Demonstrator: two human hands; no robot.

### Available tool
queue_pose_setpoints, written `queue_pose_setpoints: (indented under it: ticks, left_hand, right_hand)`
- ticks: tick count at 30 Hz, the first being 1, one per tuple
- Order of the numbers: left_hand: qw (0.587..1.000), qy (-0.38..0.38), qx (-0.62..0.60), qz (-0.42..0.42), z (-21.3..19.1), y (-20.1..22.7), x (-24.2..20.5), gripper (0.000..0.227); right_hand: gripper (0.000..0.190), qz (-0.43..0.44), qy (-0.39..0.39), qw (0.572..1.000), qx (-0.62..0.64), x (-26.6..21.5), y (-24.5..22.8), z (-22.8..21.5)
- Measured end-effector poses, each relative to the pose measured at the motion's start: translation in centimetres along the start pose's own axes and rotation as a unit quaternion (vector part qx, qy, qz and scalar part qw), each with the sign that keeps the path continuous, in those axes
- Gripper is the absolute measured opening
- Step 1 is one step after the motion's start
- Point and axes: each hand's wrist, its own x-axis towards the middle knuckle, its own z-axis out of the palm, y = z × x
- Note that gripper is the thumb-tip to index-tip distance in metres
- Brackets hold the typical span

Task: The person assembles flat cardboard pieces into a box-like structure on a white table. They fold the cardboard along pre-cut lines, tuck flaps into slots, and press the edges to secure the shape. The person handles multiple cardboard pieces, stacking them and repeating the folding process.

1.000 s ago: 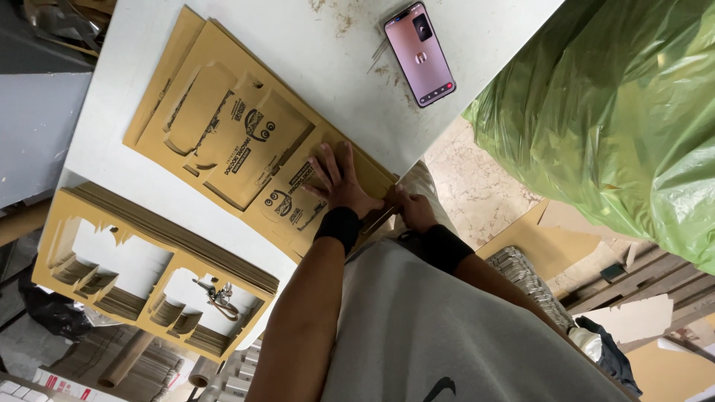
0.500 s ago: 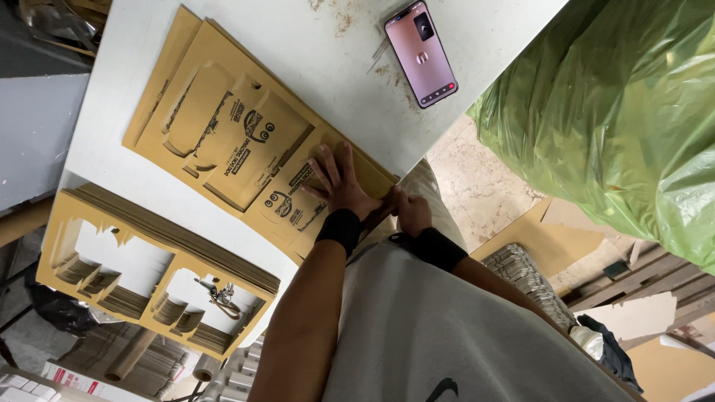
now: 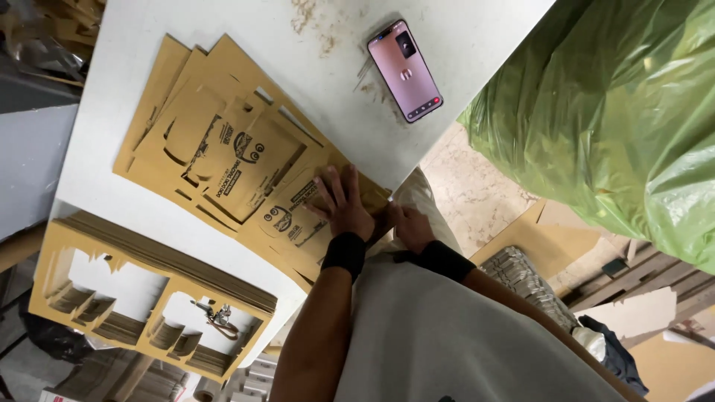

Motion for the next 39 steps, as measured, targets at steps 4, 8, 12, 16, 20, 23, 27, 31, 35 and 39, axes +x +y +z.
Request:
queue_pose_setpoints:
  ticks: [4, 8, 12, 16, 20, 23, 27, 31, 35, 39]
  left_hand:
    - [0.999, -0.024, -0.013, -0.019, -1.2, -0.4, -0.2, 0.108]
    - [0.988, 0.003, -0.132, -0.078, -2.8, -1.2, -0.1, 0.128]
    - [0.981, 0.000, -0.170, -0.093, -2.7, -1.8, 0.0, 0.133]
    - [0.978, 0.006, -0.182, -0.099, -2.5, -1.9, 0.3, 0.137]
    - [0.980, -0.003, -0.162, -0.114, -1.2, -2.3, 1.1, 0.128]
    - [0.980, -0.008, -0.160, -0.121, -2.8, -1.6, 0.7, 0.127]
    - [0.982, -0.025, -0.112, -0.147, -1.7, -1.7, 1.5, 0.131]
    - [0.980, -0.013, -0.130, -0.149, 0.1, -2.6, 2.9, 0.126]
    - [0.982, -0.029, -0.120, -0.142, -2.1, -1.9, 1.1, 0.150]
    - [0.982, -0.026, -0.148, -0.116, -4.5, -1.7, -0.5, 0.150]
  right_hand:
    - [0.068, -0.029, -0.018, 0.997, -0.062, -0.5, -0.6, -1.1]
    - [0.071, -0.082, -0.034, 0.992, -0.086, -1.9, -3.9, -2.9]
    - [0.069, -0.104, -0.046, 0.972, -0.207, -0.4, -4.9, -2.6]
    - [0.068, -0.101, -0.046, 0.964, -0.240, 0.9, -4.5, -1.5]
    - [0.044, -0.288, -0.032, 0.869, -0.401, 2.2, -1.3, -0.3]
    - [0.037, -0.373, -0.025, 0.839, -0.396, 1.1, -3.3, 0.0]
    - [0.058, -0.313, -0.015, 0.911, -0.267, -0.4, -6.3, 2.0]
    - [0.057, -0.382, 0.032, 0.888, -0.254, -1.5, -6.6, 2.1]
    - [0.007, -0.635, 0.077, 0.641, -0.424, -0.2, -3.6, 0.1]
    - [0.014, -0.548, 0.032, 0.681, -0.484, 4.1, 2.2, -1.0]
